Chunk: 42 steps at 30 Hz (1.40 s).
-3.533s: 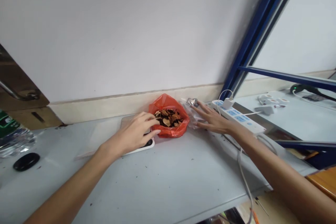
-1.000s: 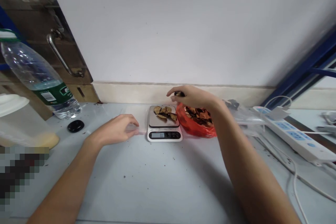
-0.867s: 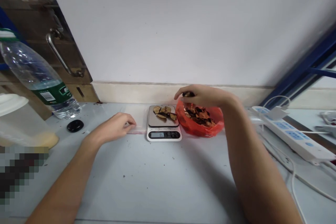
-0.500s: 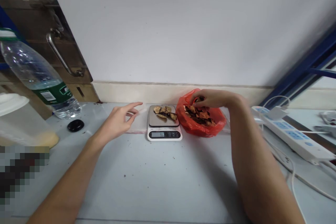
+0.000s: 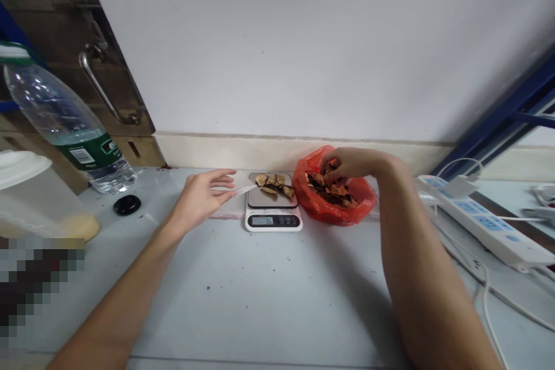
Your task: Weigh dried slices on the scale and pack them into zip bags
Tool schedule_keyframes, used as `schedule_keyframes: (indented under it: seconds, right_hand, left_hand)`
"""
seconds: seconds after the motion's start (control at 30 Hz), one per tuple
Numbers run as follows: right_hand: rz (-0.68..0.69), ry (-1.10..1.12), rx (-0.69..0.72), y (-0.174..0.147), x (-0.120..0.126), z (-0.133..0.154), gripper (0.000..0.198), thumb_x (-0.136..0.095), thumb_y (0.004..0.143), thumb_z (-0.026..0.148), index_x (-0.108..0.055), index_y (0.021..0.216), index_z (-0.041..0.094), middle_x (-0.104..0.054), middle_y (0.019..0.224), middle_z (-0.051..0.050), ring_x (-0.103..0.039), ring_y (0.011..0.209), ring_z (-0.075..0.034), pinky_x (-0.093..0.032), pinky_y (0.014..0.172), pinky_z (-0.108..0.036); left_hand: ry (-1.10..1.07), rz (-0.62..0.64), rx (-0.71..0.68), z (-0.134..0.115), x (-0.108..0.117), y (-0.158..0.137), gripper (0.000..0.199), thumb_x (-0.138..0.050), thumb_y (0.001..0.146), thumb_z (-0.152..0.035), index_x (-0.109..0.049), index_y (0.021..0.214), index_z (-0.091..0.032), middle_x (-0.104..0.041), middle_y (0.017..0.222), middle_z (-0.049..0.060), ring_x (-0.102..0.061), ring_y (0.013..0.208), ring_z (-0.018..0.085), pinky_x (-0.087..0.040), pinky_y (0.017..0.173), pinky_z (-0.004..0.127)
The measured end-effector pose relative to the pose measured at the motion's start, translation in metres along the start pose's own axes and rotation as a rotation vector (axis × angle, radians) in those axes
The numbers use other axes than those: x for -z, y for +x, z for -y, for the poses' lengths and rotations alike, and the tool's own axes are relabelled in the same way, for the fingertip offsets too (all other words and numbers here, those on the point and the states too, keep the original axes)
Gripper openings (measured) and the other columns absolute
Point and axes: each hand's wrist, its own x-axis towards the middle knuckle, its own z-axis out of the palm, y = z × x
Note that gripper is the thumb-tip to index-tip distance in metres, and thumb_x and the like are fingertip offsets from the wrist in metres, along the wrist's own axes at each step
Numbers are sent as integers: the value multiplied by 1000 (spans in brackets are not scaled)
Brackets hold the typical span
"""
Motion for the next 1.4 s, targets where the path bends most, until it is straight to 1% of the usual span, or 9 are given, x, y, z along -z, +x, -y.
schedule_keyframes:
  seconds: [0.1, 0.2, 0.37, 0.47, 0.57, 0.83, 0.97, 1.13, 1.4]
  right_hand:
    - [-10, -100, -73, 0, 0, -1, 22, -73, 76, 36, -78, 96, 27, -76, 86, -4, -71, 79, -25, -55, 70, -35]
    - [-7, -165, -123, -1, 0, 2, 26, -75, 75, 45, -79, 93, 26, -76, 89, -8, -71, 85, -29, -55, 70, -38]
    - [-37, -134, -176, 7, -13, 21, 24, -77, 74, 30, -78, 97, 24, -76, 100, -8, -71, 89, -27, -55, 69, -34]
    - [33, -122, -241, 14, -26, 32, 24, -73, 75, 19, -78, 98, 20, -76, 89, -8, -71, 80, -26, -54, 63, -32]
    - [25, -106, -267, 17, -32, 36, 23, -61, 80, 12, -77, 96, 16, -73, 75, -8, -69, 70, -23, -50, 56, -29]
    - [-102, -86, -158, 4, -8, 11, 35, -60, 67, 4, -78, 90, 22, -74, 80, -2, -70, 80, -20, -49, 62, -24]
    - [-197, 9, -73, -7, 2, 6, 33, -59, 68, 7, -79, 90, 22, -75, 76, 0, -69, 78, -18, -50, 65, -24]
    - [-313, 115, 59, -18, 8, 12, 33, -61, 70, 12, -79, 97, 20, -79, 92, -3, -70, 82, -18, -51, 68, -24]
    - [-290, 292, 208, -19, 5, 17, 18, -65, 75, 19, -77, 88, 19, -79, 88, -3, -70, 81, -18, -52, 71, -26]
  left_hand:
    - [44, -8, 27, 0, -1, 0, 30, -72, 71, -39, -79, 92, -18, -79, 108, 8, -76, 95, 29, -62, 93, 45]
    - [95, -70, -14, 1, -2, 0, 21, -68, 73, -38, -78, 79, -20, -79, 106, 5, -75, 96, 28, -63, 94, 43]
    - [145, -120, -134, 0, -6, 0, 21, -61, 73, -37, -73, 72, -20, -79, 100, 8, -75, 94, 29, -64, 89, 43]
    - [157, -123, -189, -1, -8, 0, 21, -58, 71, -37, -71, 68, -20, -79, 95, 9, -75, 86, 27, -65, 83, 41]
    - [171, -122, -231, -2, -10, -1, 22, -56, 72, -38, -71, 68, -21, -79, 90, 8, -75, 80, 26, -65, 78, 38]
    - [179, -114, -261, -3, -9, 0, 19, -55, 73, -34, -69, 68, -22, -78, 81, 6, -73, 72, 24, -64, 74, 35]
    - [193, -114, -269, -1, -9, 0, 20, -54, 73, -34, -69, 68, -22, -78, 80, 7, -73, 70, 24, -63, 73, 36]
    - [215, -100, -264, 2, -9, 0, 19, -55, 75, -31, -70, 70, -22, -78, 81, 6, -73, 70, 23, -63, 71, 34]
    - [245, -86, -268, 2, -9, 0, 21, -54, 76, -33, -71, 71, -21, -78, 82, 7, -73, 71, 25, -62, 70, 35]
